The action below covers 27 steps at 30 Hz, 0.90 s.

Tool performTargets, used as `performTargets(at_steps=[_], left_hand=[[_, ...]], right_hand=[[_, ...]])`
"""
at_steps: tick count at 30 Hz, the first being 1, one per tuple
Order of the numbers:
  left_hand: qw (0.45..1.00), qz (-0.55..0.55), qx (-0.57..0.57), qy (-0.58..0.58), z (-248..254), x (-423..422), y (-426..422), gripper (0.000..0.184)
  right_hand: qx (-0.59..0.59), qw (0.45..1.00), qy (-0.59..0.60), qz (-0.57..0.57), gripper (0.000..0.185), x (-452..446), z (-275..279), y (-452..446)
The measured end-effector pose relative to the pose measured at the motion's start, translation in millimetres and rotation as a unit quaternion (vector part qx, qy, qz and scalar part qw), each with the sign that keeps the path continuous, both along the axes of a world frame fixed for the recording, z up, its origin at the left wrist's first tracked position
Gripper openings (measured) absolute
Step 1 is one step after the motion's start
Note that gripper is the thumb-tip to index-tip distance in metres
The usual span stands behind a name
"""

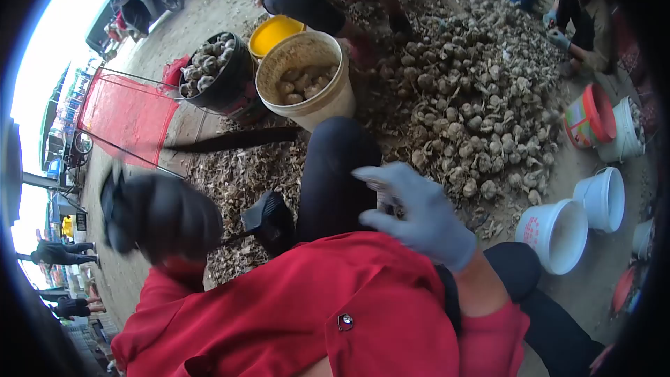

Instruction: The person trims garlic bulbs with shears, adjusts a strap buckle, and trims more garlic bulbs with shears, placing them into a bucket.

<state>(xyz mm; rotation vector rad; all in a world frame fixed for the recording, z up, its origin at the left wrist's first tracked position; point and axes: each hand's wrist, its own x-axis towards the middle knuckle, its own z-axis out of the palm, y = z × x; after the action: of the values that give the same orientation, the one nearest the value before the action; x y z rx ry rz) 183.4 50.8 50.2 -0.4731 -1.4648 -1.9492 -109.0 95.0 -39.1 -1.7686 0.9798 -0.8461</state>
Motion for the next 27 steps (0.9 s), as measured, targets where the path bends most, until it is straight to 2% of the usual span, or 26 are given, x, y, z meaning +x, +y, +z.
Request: performTargets(at_steps=[2, 4, 5, 7, 8, 9, 12, 13, 14, 16, 17, 20, 21, 24, 25, 27], left_hand=[[0.994, 0.082, 0.06, -0.038, 24, -18, -5, 0.026], [0.98, 0.156, 0.06, -0.112, 56, -52, -11, 0.025], [0.969, 0.188, 0.061, -0.15, 72, -68, -15, 0.025], [0.953, 0.23, -0.052, -0.188, 91, -107, -23, 0.03], [0.954, 0.229, -0.039, -0.19, 91, -127, -23, 0.028], [0.954, 0.228, -0.027, -0.191, 90, -148, -24, 0.027], [0.96, 0.117, 0.202, -0.157, 37, -215, -17, 0.022], [0.965, 0.07, 0.213, -0.137, 17, -234, -15, 0.021], [0.965, 0.026, 0.231, -0.121, -2, -250, -11, 0.02], [0.948, -0.037, 0.271, -0.165, -34, -277, -6, 0.014], [0.932, -0.032, 0.313, -0.182, -40, -286, 3, 0.011], [0.917, -0.069, 0.332, -0.211, -54, -303, 6, 0.012], [0.915, -0.046, 0.313, -0.251, -66, -312, 4, 0.01], [0.915, -0.029, 0.3, -0.267, -81, -324, 10, 0.011], [0.922, -0.094, 0.273, -0.257, -86, -324, 4, 0.016], [0.879, -0.182, 0.335, -0.287, -100, -326, -3, 0.019]], right_hand=[[-0.172, 0.983, 0.0, 0.068, 0.051, 30, -1, -20], [-0.197, 0.977, 0.014, 0.077, 0.052, 51, 11, -20], [-0.164, 0.985, 0.004, 0.06, 0.051, 52, 29, -18], [-0.061, 0.988, -0.14, 0.009, 0.054, 32, 43, -17], [-0.011, 0.977, -0.212, -0.019, 0.055, 19, 50, -14], [-0.022, 0.963, -0.26, -0.06, 0.055, 4, 56, -9], [-0.063, 0.892, -0.406, -0.189, 0.052, -44, 61, 16], [-0.087, 0.886, -0.398, -0.223, 0.049, -60, 56, 26], [-0.056, 0.894, -0.36, -0.262, 0.05, -76, 54, 35], [0.029, 0.9, -0.29, -0.323, 0.05, -99, 46, 54], [0.012, 0.898, -0.271, -0.347, 0.046, -111, 34, 61], [-0.042, 0.892, -0.26, -0.369, 0.043, -126, 15, 69], [-0.022, 0.885, -0.305, -0.352, 0.038, -132, 16, 73], [-0.059, 0.853, -0.248, -0.456, 0.036, -143, -4, 73], [-0.08, 0.855, -0.171, -0.483, 0.037, -149, -10, 75], [-0.17, 0.858, -0.102, -0.474, 0.033, -156, -9, 74]])
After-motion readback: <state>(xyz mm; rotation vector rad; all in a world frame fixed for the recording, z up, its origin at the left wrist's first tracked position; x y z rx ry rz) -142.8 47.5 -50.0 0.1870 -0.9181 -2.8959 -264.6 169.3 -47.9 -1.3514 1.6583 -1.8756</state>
